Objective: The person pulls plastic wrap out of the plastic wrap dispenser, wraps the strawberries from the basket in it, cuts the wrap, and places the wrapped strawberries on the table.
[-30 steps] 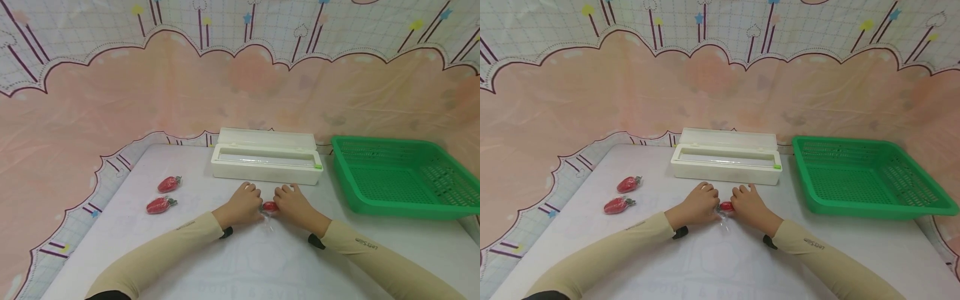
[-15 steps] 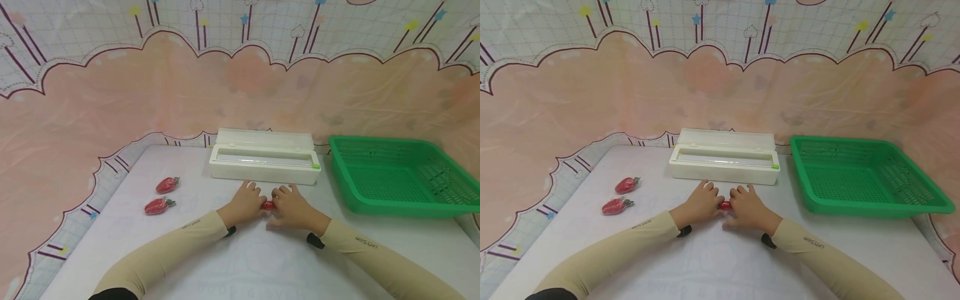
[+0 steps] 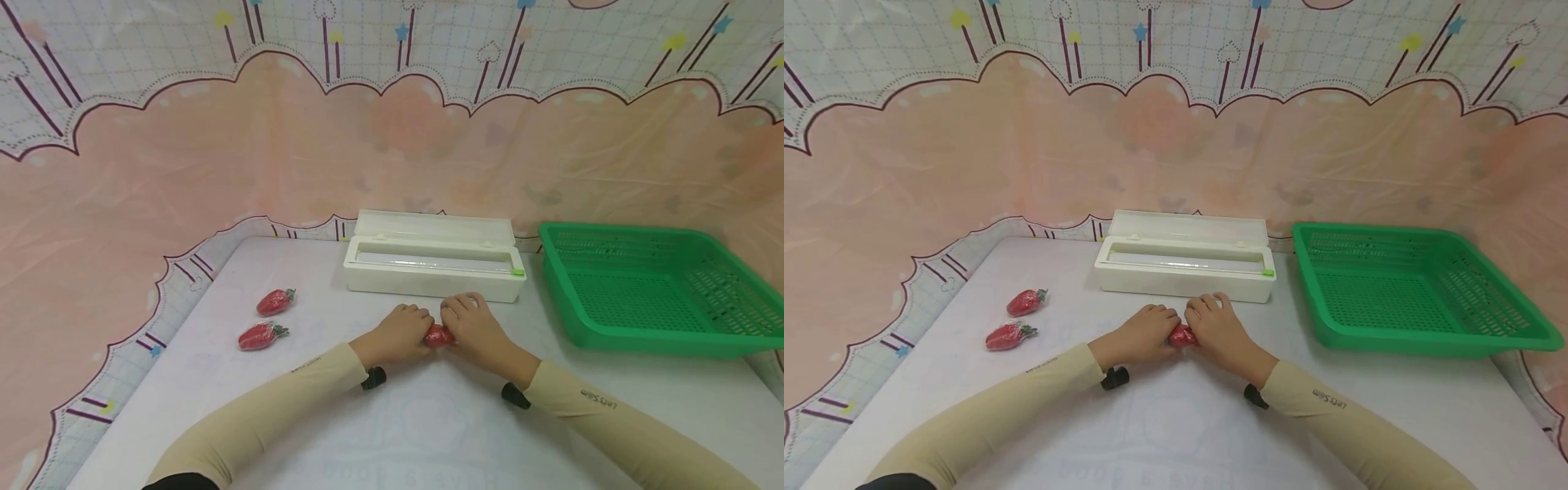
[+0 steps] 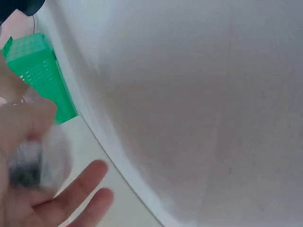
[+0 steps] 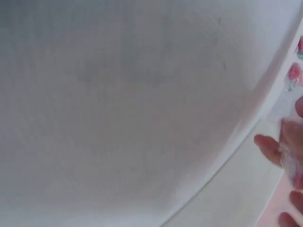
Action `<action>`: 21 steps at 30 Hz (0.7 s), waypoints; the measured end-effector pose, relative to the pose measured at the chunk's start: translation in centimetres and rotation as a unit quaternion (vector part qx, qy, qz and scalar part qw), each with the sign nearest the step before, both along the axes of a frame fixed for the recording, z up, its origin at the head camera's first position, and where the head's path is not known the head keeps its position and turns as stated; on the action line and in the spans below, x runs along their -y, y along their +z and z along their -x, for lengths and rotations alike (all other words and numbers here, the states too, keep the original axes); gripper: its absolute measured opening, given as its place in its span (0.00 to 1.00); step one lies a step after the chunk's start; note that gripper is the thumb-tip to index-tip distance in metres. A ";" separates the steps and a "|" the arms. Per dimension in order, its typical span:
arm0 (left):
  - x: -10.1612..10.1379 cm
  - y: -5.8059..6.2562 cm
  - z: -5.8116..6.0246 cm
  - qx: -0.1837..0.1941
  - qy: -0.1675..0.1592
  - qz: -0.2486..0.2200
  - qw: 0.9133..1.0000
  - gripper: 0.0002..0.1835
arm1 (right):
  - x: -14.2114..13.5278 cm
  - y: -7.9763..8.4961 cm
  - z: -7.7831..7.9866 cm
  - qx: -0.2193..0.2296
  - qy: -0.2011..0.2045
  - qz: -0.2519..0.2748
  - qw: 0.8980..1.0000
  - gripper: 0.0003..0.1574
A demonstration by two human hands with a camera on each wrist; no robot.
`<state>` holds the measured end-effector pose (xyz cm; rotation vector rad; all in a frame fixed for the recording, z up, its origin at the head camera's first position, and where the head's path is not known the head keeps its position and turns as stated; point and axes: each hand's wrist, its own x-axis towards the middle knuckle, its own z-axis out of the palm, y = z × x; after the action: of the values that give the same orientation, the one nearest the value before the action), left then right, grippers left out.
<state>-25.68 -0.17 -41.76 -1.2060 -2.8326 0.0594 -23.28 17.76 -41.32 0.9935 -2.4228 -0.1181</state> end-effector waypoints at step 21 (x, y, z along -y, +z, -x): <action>0.6 0.6 -0.7 -0.207 -0.018 0.004 0.978 0.10 | -0.8 0.6 -0.1 0.017 -0.015 -0.075 0.997 0.15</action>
<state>-24.95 -0.73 -41.11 -1.0930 -2.4506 0.2865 -23.17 18.58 -40.75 1.0307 -2.4896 -0.3012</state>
